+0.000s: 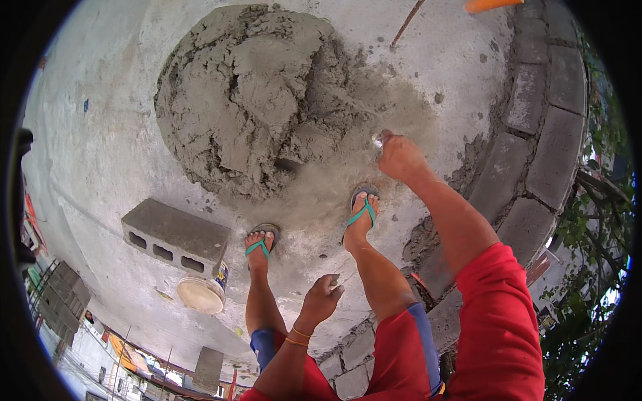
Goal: The person scoops wet cement with a trowel and applies it to the top of a partially built concrete block wall. They repeatedly smooth the mortar along the joints and edges of the blocks. The person also briefly climbs a metal ladder at the end of the clip.
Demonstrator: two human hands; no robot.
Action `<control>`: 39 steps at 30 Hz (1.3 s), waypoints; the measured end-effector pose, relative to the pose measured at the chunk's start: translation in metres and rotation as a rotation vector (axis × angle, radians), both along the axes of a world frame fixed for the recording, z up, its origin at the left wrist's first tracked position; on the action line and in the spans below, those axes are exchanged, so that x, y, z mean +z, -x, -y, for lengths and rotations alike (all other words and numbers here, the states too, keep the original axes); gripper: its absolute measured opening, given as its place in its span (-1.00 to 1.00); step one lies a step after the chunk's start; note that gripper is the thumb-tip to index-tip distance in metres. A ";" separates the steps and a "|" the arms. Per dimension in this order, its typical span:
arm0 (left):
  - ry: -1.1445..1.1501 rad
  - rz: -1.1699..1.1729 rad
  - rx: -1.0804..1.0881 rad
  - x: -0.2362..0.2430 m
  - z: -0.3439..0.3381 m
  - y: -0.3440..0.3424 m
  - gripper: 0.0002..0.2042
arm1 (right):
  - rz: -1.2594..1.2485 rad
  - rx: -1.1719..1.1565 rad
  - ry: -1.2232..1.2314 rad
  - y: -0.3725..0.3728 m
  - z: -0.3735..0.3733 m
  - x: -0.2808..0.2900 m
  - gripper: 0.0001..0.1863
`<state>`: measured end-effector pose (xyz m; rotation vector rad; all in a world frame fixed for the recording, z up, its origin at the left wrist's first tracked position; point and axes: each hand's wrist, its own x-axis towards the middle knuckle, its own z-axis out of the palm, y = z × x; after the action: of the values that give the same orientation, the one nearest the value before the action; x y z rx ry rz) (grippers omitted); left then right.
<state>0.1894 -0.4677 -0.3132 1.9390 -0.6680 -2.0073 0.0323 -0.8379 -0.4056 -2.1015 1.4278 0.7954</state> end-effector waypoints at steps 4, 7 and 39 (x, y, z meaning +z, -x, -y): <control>0.015 -0.116 -0.086 -0.010 0.000 0.010 -0.60 | -0.159 0.631 -0.011 -0.007 0.027 -0.106 -0.62; 0.058 -0.013 -0.067 -0.012 0.006 0.007 -0.61 | 0.138 0.480 -0.027 -0.034 -0.046 -0.150 -0.76; -0.013 -0.093 -0.523 0.025 -0.013 -0.053 -0.58 | 0.265 -0.566 0.047 -0.095 -0.164 -0.135 -0.18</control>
<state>0.2425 -0.4547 -0.2881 1.7924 -1.2434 -2.3762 0.1269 -0.6735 -0.5404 -1.6212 1.7680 0.2524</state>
